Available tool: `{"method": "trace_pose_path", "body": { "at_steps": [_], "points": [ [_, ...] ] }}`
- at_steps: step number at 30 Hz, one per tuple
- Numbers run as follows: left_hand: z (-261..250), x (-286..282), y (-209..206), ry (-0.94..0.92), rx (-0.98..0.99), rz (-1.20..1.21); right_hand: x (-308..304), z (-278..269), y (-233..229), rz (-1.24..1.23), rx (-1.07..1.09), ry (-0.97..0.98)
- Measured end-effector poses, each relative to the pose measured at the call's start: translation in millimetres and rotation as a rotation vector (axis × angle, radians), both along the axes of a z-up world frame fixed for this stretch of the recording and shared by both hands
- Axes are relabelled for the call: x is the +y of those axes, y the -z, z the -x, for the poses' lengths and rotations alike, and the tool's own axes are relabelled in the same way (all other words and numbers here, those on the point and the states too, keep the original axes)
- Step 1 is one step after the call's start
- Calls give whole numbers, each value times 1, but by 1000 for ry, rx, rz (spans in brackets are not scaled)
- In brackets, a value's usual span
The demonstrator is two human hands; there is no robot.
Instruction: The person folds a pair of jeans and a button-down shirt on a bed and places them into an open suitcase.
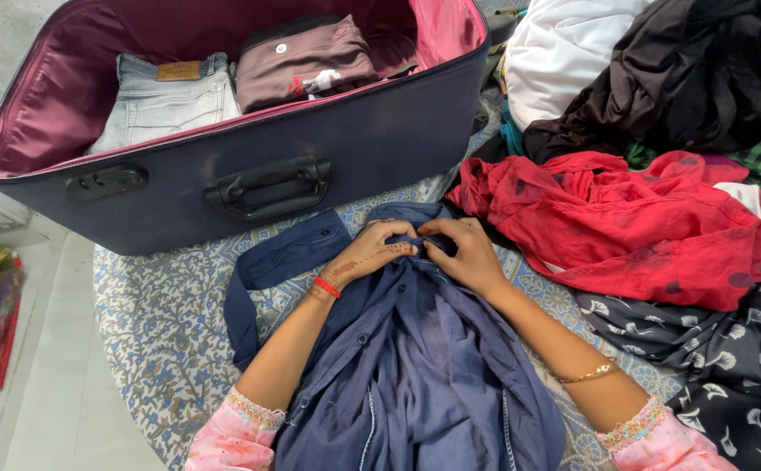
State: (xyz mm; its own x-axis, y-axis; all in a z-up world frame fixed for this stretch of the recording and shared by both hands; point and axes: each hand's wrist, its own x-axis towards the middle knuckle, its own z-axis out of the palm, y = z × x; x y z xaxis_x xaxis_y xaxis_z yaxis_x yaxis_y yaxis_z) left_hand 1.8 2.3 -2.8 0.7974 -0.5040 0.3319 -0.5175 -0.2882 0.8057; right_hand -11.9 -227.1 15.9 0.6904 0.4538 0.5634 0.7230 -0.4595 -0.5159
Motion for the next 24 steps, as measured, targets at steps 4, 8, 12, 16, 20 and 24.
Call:
{"method": "trace_pose_path", "body": {
  "at_steps": [4,8,12,16,20,24],
  "points": [
    [-3,1,3,3,-55,-16,0,1,-1,9,22,25],
    [0,-2,0,-25,82,-26,0,1,-1,15,-8,20],
    [1,-3,0,-56,25,-4,0,3,-4,4,-30,-13],
    [-2,-2,5,-44,47,54,2,3,-7,-38,6,-78],
    [-8,-1,16,-49,191,135,4,2,-8,-55,34,-86],
    [-16,3,31,24,208,255,8,4,-10,-97,2,-115]
  ]
}}
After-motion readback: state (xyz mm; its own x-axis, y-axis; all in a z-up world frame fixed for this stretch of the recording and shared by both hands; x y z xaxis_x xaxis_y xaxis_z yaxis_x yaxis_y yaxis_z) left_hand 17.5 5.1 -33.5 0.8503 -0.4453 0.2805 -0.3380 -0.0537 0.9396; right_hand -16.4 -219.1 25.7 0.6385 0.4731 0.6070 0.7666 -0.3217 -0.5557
